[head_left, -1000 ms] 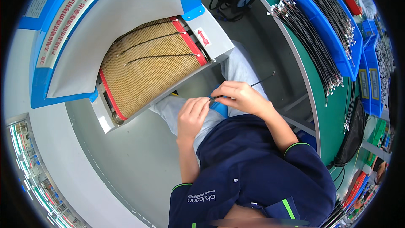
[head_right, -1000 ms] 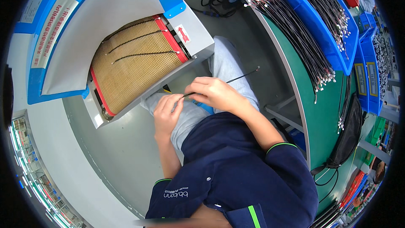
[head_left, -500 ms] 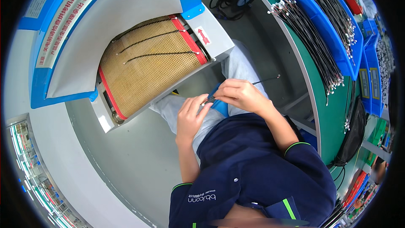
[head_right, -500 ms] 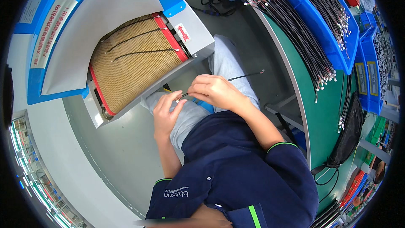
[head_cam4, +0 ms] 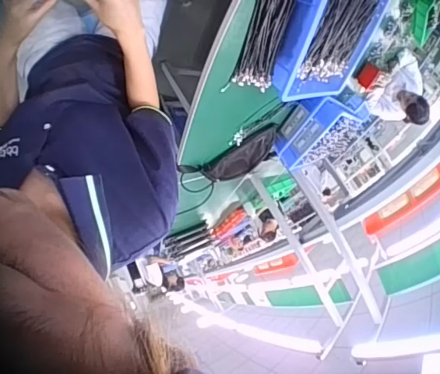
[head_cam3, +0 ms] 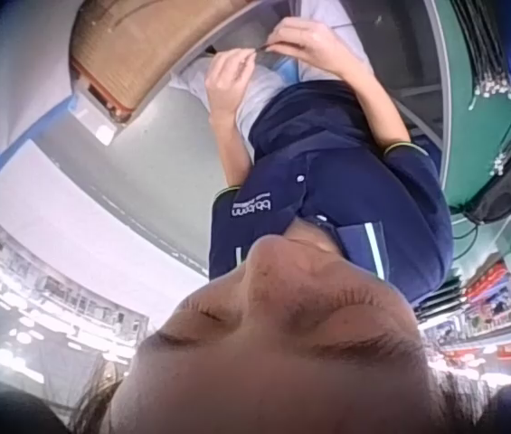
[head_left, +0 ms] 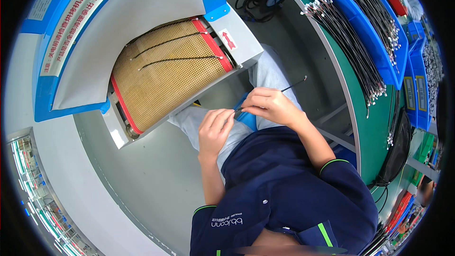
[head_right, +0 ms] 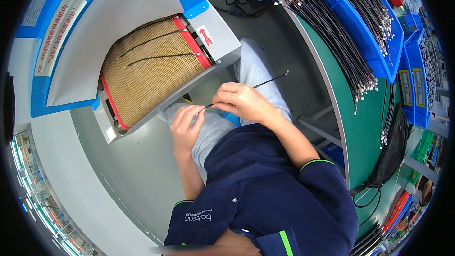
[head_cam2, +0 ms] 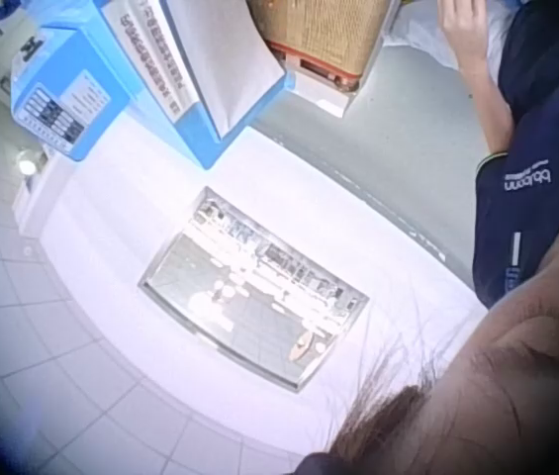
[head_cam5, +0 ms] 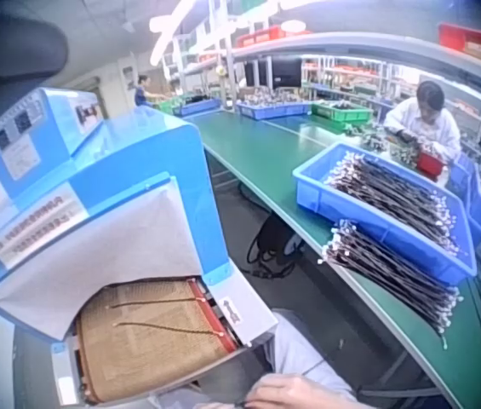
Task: The person picks up a cable from a blue tray, slides a sleeve along its length, and places it onto the mesh belt of a machine.
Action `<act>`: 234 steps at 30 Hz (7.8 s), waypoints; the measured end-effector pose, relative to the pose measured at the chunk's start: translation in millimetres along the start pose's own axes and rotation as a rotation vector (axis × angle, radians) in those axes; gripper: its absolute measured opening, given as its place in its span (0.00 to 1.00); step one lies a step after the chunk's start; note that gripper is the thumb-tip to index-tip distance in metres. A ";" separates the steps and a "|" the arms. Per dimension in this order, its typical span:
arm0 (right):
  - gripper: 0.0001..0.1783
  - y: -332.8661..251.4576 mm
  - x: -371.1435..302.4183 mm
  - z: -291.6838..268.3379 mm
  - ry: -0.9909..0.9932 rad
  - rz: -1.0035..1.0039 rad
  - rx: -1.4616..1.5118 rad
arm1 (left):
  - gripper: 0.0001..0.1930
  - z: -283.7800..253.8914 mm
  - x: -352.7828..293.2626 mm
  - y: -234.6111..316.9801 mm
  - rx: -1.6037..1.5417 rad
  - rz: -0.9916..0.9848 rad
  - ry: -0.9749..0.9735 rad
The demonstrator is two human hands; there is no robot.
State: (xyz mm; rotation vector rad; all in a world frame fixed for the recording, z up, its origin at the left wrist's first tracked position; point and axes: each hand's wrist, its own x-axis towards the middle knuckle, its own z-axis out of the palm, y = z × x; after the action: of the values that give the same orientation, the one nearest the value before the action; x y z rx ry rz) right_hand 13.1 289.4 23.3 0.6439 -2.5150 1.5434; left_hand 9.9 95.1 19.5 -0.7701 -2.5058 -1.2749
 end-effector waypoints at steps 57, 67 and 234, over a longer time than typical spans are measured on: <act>0.06 7.8 -8.8 -44.5 0.010 0.213 -0.252 | 0.07 40.4 -37.1 -51.9 -1.281 -0.682 0.530; 0.05 6.3 -10.0 -44.5 0.108 0.184 -0.175 | 0.07 35.9 -38.7 -50.1 -1.293 -0.692 0.549; 0.10 -51.0 -38.3 -140.5 0.609 0.108 -0.871 | 0.16 -6.4 -31.0 -51.2 -0.072 -0.391 -0.031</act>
State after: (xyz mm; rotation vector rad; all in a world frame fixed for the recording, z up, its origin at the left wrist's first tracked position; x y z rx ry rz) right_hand 52.5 403.5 119.4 -0.0844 -2.3778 0.4100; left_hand 7.5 54.3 -24.7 -0.3210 -2.7402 -1.4869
